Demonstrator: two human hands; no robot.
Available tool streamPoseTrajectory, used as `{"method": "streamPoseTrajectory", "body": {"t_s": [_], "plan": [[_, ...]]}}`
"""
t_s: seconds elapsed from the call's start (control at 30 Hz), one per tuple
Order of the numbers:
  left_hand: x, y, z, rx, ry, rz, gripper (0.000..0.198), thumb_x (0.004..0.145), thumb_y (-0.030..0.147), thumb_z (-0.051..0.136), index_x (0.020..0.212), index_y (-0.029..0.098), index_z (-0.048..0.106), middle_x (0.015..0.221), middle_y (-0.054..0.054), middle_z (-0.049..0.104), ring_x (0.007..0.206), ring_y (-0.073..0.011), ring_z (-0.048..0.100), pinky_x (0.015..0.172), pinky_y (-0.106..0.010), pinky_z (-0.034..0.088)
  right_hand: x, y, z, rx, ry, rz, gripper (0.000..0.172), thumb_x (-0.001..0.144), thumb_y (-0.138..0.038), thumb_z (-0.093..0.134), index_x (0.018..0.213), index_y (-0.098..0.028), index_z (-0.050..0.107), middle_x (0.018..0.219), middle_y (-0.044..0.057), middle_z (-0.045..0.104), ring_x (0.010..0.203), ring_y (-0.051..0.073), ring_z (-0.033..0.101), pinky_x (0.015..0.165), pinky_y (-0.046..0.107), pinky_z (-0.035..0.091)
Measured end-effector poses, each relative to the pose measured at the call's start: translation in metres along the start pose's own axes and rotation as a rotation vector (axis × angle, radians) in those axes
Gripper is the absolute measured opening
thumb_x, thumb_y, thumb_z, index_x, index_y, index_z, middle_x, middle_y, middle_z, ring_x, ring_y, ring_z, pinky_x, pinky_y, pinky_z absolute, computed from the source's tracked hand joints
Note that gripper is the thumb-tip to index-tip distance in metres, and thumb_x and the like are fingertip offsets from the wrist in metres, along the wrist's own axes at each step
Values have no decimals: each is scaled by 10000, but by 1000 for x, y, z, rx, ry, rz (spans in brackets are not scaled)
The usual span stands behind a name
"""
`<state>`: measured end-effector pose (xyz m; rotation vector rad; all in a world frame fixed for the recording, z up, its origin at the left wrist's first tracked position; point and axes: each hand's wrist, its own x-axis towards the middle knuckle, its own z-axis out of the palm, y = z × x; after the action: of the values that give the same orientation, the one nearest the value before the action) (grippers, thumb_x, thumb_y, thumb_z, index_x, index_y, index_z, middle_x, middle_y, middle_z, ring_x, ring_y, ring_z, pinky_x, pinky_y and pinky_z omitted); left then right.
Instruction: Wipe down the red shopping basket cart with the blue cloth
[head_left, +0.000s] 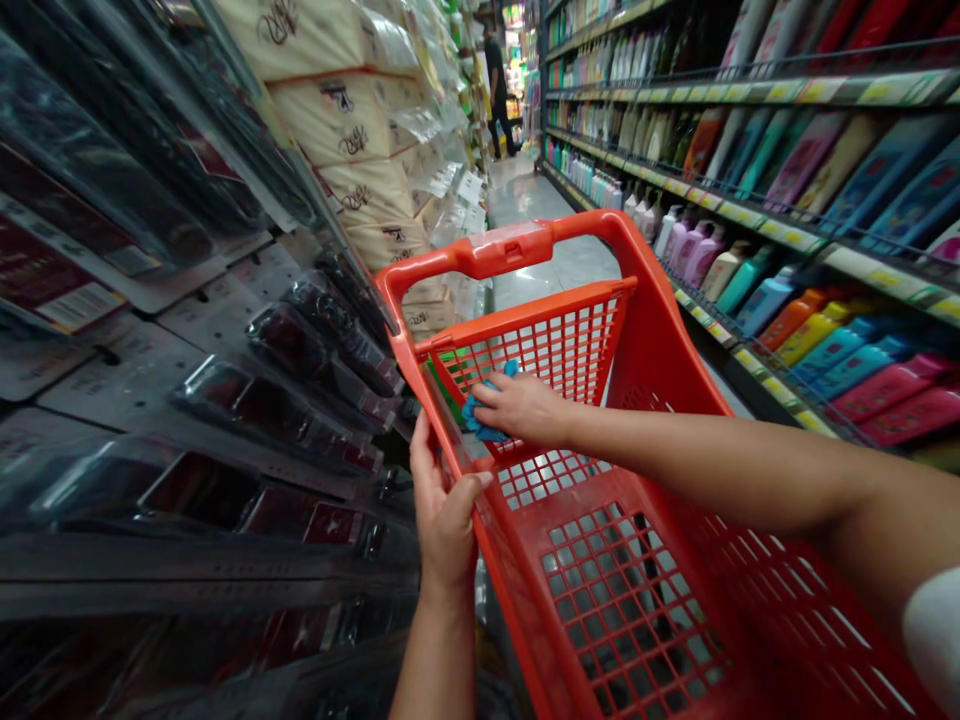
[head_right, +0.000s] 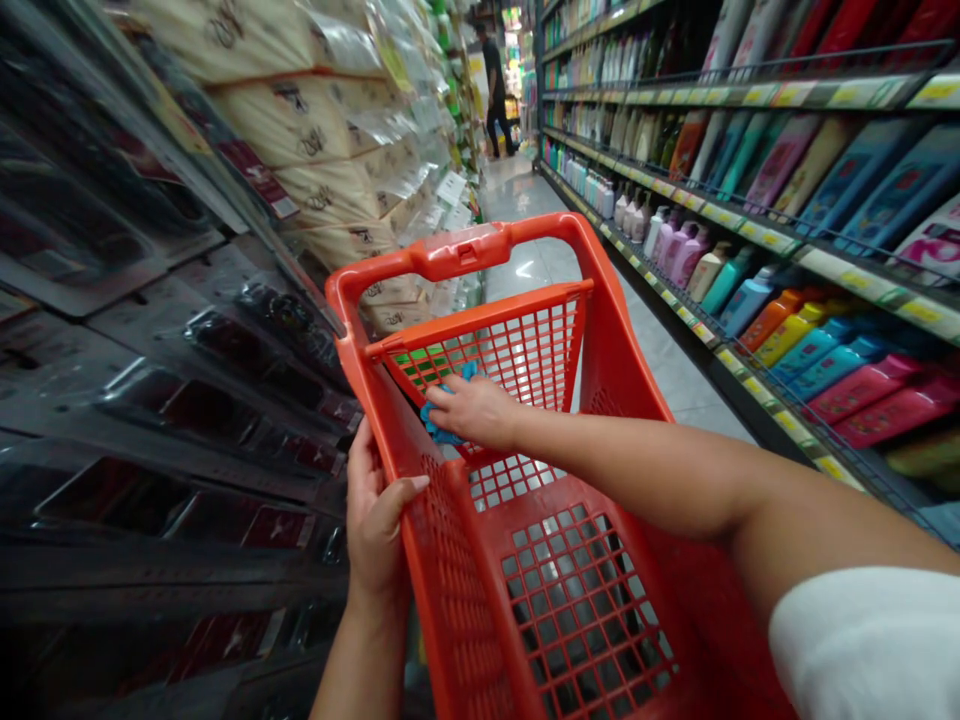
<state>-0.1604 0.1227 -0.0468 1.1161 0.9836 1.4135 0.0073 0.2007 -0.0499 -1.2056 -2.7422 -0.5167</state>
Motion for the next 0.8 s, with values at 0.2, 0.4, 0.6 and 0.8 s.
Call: {"method": "streamPoseTrajectory", "body": {"t_s": [0.2,0.4,0.6,0.8], "plan": [[-1,1,-2,10,4,30,817,680,233,698,1461,273,460,1383,-68,591,1331,-313,543,1158,-448,437,-19,33,-31,-8,238,596,248,1025,-292,453,1157,-224,652,1332,123,560,1094,269,492,732,337,423],[-2,0,-2,23,-5,51,833,699,240,691,1488,272,426,1401,-66,582,1369,-308,509,1172,-436,425,-12,-2,0,304,464,933,238,935,-211,540,1152,-227,636,1309,113,529,1097,248,542,775,312,470],[-8,5,-6,66,17,69,832,695,250,703,1482,267,436,1458,-68,543,1380,-303,498,1146,-404,452,-16,14,13,488,876,1409,374,853,-141,465,1211,-151,570,1249,175,503,1087,279,584,929,421,502],[-13,12,-5,75,56,41,834,698,240,707,1488,274,442,1451,-66,542,1313,-294,548,1039,-361,523,-13,-4,19,477,805,1176,518,834,-108,457,1349,-138,499,1366,214,450,1259,295,519,1028,427,471]]}}
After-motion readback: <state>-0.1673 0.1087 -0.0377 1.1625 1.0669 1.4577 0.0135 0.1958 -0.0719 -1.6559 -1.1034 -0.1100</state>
